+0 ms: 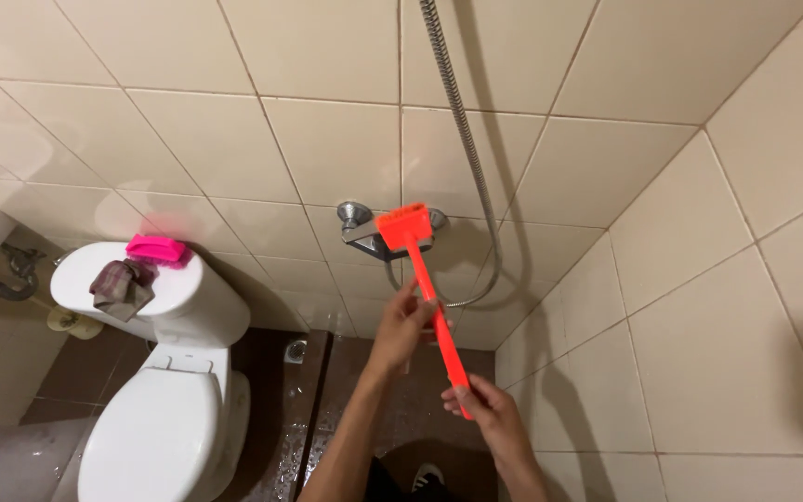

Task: The person scrubs the shower wall tiles and fixtures using a red long-handled brush. They focus on the area around the shower valve and the vertical grout lines, moving the brush up and down and side to side.

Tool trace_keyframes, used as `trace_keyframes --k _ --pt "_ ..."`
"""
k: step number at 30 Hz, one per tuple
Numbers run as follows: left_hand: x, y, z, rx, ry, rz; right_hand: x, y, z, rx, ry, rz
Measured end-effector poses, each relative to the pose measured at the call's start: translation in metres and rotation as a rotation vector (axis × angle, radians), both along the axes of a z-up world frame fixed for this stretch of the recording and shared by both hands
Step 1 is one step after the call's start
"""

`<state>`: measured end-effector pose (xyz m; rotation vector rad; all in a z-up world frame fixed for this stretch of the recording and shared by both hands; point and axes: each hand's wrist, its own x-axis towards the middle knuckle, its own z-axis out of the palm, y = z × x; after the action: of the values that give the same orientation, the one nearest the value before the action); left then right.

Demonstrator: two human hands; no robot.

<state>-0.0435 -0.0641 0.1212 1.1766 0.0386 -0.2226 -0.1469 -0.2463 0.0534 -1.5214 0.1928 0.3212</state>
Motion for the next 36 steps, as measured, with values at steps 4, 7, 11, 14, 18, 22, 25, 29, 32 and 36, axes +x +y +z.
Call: trace_keyframes --k 4,7,11,14,18,22,25,29,32,36 --pt "0.004 0.005 0.032 -0.019 -0.015 0.087 0.013 0.004 0.053 0.34 0.062 0.096" --pt "0.009 0.007 0.036 -0.061 0.006 0.128 0.018 0.005 0.084 0.286 0.033 0.214" --pt "0.023 0.005 0.031 -0.069 0.053 0.1 0.023 0.005 0.084 0.303 -0.023 0.231" --pt "0.04 0.003 0.023 -0.053 0.056 0.051 0.026 0.009 0.086 0.327 -0.007 0.172" --pt "0.05 0.003 0.017 -0.064 0.021 0.007 0.028 0.01 0.085 0.369 0.002 0.104" --pt "0.026 0.014 0.031 -0.094 0.056 0.067 0.025 0.009 0.096 0.327 -0.063 0.157" --pt "0.02 0.022 0.039 -0.11 0.029 0.122 0.027 0.011 0.101 0.267 -0.096 0.207" --pt "0.032 0.021 0.041 -0.085 0.049 0.092 0.03 0.017 0.102 0.226 -0.116 0.183" --pt "0.05 0.014 0.033 -0.094 0.051 0.056 0.035 0.021 0.098 0.239 -0.069 0.122" --pt "0.039 0.016 0.045 -0.129 0.086 0.088 0.032 0.022 0.101 0.21 -0.068 0.115"
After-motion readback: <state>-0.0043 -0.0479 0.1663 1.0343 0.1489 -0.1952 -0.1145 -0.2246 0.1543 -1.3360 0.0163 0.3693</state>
